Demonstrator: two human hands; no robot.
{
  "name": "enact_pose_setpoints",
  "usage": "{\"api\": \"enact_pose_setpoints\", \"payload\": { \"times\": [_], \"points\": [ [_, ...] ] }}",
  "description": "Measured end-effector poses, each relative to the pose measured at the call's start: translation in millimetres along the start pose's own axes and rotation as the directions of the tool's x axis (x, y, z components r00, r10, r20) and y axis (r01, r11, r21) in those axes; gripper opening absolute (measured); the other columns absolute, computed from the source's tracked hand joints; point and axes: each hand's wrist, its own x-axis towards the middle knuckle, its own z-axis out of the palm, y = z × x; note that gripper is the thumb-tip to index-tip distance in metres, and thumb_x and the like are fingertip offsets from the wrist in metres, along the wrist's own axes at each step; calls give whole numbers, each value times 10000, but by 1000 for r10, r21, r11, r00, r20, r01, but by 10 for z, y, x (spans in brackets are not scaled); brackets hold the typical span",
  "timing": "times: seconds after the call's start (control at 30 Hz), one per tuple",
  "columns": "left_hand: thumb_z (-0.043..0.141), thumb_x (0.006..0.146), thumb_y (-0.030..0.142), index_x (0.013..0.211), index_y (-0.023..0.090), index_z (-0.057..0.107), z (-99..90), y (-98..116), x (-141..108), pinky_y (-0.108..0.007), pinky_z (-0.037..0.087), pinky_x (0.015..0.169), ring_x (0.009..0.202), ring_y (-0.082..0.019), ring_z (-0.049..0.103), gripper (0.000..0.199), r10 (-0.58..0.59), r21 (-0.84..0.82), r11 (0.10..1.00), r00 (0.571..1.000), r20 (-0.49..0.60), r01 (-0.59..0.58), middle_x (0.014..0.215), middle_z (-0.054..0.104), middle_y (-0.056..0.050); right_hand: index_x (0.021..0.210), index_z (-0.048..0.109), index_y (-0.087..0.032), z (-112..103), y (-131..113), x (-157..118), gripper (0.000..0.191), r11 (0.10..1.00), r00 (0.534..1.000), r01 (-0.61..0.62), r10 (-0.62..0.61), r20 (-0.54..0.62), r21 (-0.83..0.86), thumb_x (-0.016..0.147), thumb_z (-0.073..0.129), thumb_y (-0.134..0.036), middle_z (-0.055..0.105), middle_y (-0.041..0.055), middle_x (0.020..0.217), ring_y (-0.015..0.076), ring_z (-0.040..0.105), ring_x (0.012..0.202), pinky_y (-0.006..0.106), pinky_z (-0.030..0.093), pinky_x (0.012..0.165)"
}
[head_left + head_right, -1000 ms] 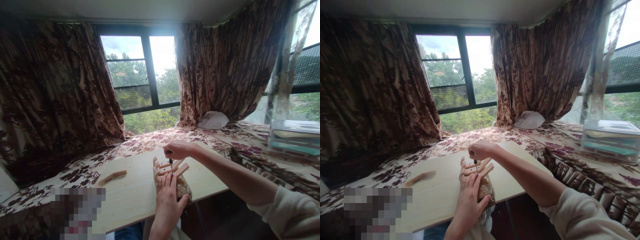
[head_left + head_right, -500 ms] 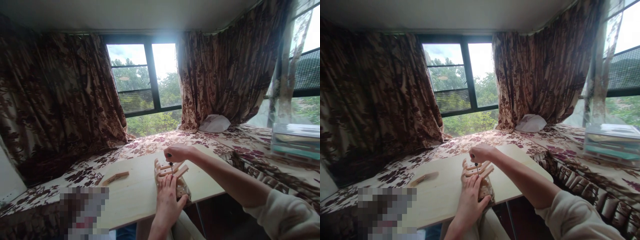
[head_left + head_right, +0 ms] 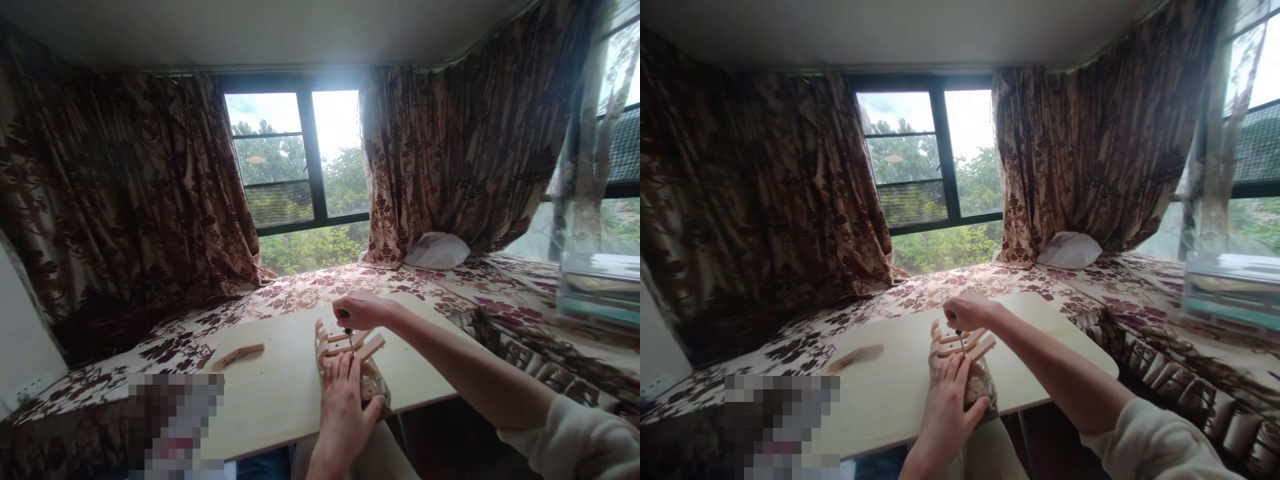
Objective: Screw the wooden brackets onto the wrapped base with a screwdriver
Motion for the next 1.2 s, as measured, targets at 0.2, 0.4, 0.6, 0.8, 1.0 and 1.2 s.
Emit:
{"api": "enact_pose_setpoints", "payload": {
  "times": [0.2, 0.4, 0.6, 0.8, 1.0, 1.2],
  "points": [
    [557, 755, 436, 1376, 127, 399, 59, -26, 18, -483, 157, 1155, 1374, -299, 248, 711, 20, -2, 1000, 1000, -12, -20, 1465, 358, -116, 1181, 554, -172, 53, 34, 33, 317, 999, 999, -46, 46, -9, -3, 909, 534, -334, 567, 88, 1184, 204, 584, 980, 411, 504, 817],
    [551, 763, 429, 1370, 115, 405, 62, -29, 16, -487, 163, 1151, 1366, -300, 262, 699, 38, 13, 999, 999, -31, -38, 1459, 366, -127, 1184, 551, -171, -2, 60, 40, 321, 998, 998, -57, 57, 5, -4, 908, 536, -333, 567, 89, 1184, 204, 584, 980, 413, 504, 816],
    [563, 764, 418, 1355, 116, 426, 48, 8, -15, -480, 194, 1143, 1353, -302, 288, 678, 47, 23, 999, 998, -49, -46, 1446, 384, -133, 1165, 566, -175, -43, 90, 4, 303, 999, 998, 22, -23, 59, 23, 910, 532, -334, 572, 83, 1180, 201, 585, 971, 401, 506, 812],
    [557, 775, 417, 1362, 122, 414, 58, 2, -10, -479, 182, 1145, 1349, -296, 294, 673, 59, 25, 998, 996, -68, -58, 1441, 391, -128, 1179, 557, -175, 35, 78, 29, 314, 1000, 1000, -11, 11, 28, -1, 910, 532, -334, 565, 88, 1190, 204, 582, 983, 410, 503, 820],
    [562, 766, 429, 1362, 124, 417, 79, -19, 1, -468, 196, 1145, 1355, -298, 284, 685, 64, 31, 998, 996, -58, -63, 1453, 377, -122, 1147, 570, -163, -39, 62, 32, 295, 1000, 1000, 11, -11, 5, -19, 910, 531, -335, 592, 80, 1129, 193, 594, 941, 394, 509, 794],
    [557, 775, 422, 1363, 114, 411, 74, 1, 2, -484, 176, 1147, 1359, -303, 274, 680, 55, 17, 998, 997, -51, -54, 1451, 376, -132, 1086, 600, -161, 18, 91, 44, 250, 1000, 1000, 23, -23, -2, -17, 920, 512, -326, 621, 65, 1054, 185, 601, 909, 370, 504, 789]
  ]
}}
